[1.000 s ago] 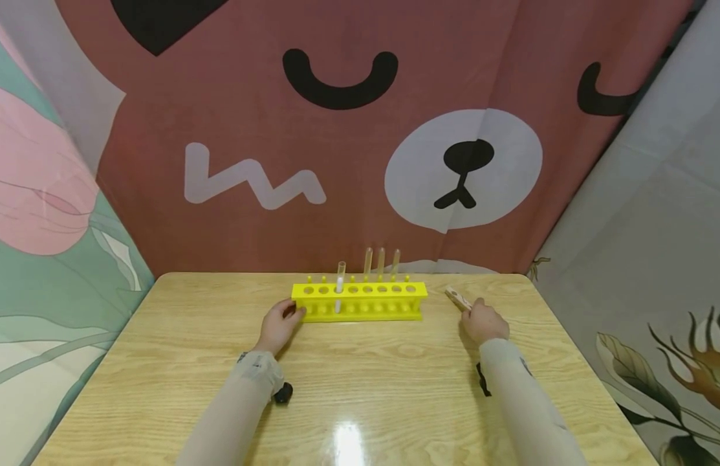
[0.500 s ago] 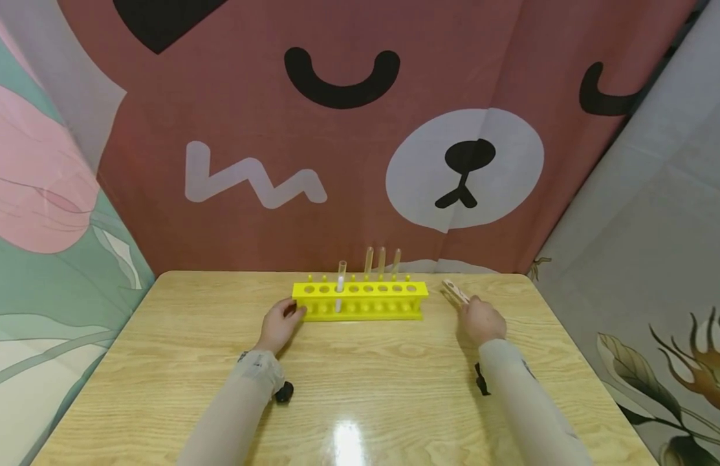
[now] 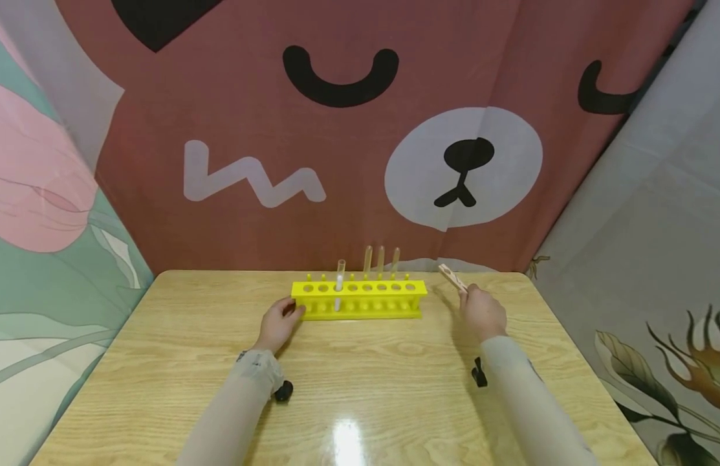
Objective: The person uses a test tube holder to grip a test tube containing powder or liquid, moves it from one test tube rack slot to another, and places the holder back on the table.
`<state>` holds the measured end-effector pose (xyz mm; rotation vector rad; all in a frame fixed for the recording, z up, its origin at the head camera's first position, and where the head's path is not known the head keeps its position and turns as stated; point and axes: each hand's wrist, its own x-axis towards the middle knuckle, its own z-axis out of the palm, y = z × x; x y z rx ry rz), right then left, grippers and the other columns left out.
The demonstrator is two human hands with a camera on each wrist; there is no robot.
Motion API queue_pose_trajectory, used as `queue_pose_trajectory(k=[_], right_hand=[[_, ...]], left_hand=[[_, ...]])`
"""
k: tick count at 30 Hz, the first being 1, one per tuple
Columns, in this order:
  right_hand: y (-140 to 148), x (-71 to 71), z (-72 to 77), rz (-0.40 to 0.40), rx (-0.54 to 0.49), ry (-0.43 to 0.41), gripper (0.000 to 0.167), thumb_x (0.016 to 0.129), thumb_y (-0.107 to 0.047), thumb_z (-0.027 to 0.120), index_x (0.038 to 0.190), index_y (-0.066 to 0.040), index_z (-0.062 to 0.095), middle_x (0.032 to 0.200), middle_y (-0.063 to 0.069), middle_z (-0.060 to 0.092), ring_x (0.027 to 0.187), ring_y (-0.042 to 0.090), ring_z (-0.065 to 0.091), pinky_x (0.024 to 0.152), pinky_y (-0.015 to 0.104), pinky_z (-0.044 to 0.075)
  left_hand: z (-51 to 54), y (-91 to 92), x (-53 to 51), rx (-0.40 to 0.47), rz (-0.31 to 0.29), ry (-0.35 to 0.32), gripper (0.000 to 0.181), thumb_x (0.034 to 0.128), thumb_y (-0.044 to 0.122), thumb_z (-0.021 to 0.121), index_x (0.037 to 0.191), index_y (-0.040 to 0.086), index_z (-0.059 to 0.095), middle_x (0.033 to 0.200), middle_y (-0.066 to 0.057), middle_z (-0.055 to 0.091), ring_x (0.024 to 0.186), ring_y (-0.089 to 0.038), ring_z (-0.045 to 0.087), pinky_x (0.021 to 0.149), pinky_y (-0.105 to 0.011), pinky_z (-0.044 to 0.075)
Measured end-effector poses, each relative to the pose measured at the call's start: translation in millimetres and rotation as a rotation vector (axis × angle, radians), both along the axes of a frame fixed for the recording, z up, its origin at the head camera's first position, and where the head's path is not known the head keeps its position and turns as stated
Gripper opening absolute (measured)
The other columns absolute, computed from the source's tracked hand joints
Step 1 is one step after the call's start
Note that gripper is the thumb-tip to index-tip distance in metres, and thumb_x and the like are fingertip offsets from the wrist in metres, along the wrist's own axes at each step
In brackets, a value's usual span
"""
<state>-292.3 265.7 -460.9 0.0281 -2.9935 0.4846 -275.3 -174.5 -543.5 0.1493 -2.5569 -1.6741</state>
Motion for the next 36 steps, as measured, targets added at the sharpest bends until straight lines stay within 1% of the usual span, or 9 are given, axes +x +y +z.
queue_pose_trajectory(k=[4,8,13,15,17,24,29,32,36], right_hand=[[-0.6,3.3,6.8,-0.01,-0.018,0.013,0.033,0.108,-0.026,0.045,0.1,0.003,0.058,0.069,0.016,0.058,0.054,0.03,0.055,0.044,0.042,0.043],[-2.9,5.8,9.3,0.003,-0.03,0.041,0.033,0.109,-0.027,0.045,0.1,0.002,0.059,0.064,0.011,0.053,0.05,0.025,0.049,0.042,0.036,0.038],[-9.9,11.3,13.3,0.026,-0.049,0.072,0.035,0.109,-0.027,0.046,0.11,0.005,0.061,0.062,0.008,0.051,0.046,0.02,0.044,0.04,0.032,0.036],[-14.1,13.4,15.3,0.034,-0.058,0.086,0.035,0.109,-0.027,0.047,0.111,0.005,0.062,0.061,0.007,0.051,0.045,0.019,0.043,0.04,0.031,0.035],[-18.6,14.7,16.9,0.042,-0.06,0.103,0.033,0.108,-0.026,0.049,0.109,0.004,0.063,0.061,0.006,0.05,0.045,0.018,0.041,0.039,0.031,0.034],[-33.1,19.6,23.3,0.067,-0.06,0.158,0.029,0.107,-0.026,0.053,0.094,-0.003,0.062,0.059,0.004,0.047,0.045,0.018,0.039,0.041,0.03,0.032],[-41.9,22.4,26.2,0.094,-0.083,0.234,0.027,0.105,-0.023,0.058,0.083,-0.007,0.058,0.057,0.003,0.044,0.044,0.019,0.037,0.041,0.031,0.03],[-46.7,23.3,26.1,0.114,-0.089,0.269,0.027,0.104,-0.022,0.059,0.082,-0.006,0.058,0.056,0.003,0.043,0.044,0.018,0.037,0.041,0.031,0.03],[-52.0,24.3,24.8,0.127,-0.08,0.282,0.027,0.104,-0.023,0.06,0.082,-0.007,0.06,0.055,0.002,0.043,0.044,0.017,0.036,0.041,0.03,0.029]], left_hand=[[0.4,0.4,1.8,-0.001,-0.005,-0.003,0.052,0.1001,0.022,0.066,0.142,-0.007,0.052,0.149,-0.028,0.046,0.138,-0.041,0.045,0.112,-0.05,0.043],[-0.3,0.2,2.3,0.0,-0.004,-0.004,0.053,0.1002,0.022,0.066,0.142,-0.007,0.052,0.149,-0.027,0.046,0.138,-0.041,0.045,0.112,-0.05,0.043],[-0.9,-0.1,-0.2,-0.005,-0.002,-0.008,0.053,0.1002,0.024,0.065,0.143,-0.005,0.053,0.149,-0.026,0.047,0.139,-0.041,0.045,0.112,-0.05,0.043],[-0.8,-0.1,-0.9,-0.009,-0.004,-0.008,0.053,0.1003,0.024,0.065,0.143,-0.005,0.052,0.149,-0.026,0.046,0.139,-0.041,0.044,0.112,-0.051,0.042],[-0.9,-0.2,-1.2,-0.012,-0.003,-0.006,0.053,0.1002,0.024,0.065,0.143,-0.005,0.053,0.149,-0.026,0.046,0.139,-0.041,0.045,0.112,-0.05,0.043],[0.5,0.3,0.0,-0.006,-0.001,-0.004,0.052,0.1001,0.022,0.066,0.142,-0.006,0.053,0.149,-0.026,0.047,0.138,-0.04,0.046,0.112,-0.049,0.044],[1.9,0.2,0.9,-0.008,-0.003,0.002,0.052,0.1001,0.022,0.066,0.142,-0.006,0.053,0.149,-0.027,0.047,0.138,-0.04,0.046,0.112,-0.05,0.043],[1.7,-0.3,1.0,-0.011,-0.001,0.009,0.052,0.1001,0.022,0.066,0.142,-0.006,0.054,0.148,-0.027,0.047,0.138,-0.041,0.046,0.112,-0.05,0.043],[1.3,-0.4,1.4,-0.005,-0.001,0.006,0.051,0.1,0.022,0.066,0.142,-0.006,0.054,0.149,-0.027,0.046,0.138,-0.041,0.045,0.112,-0.05,0.043]])
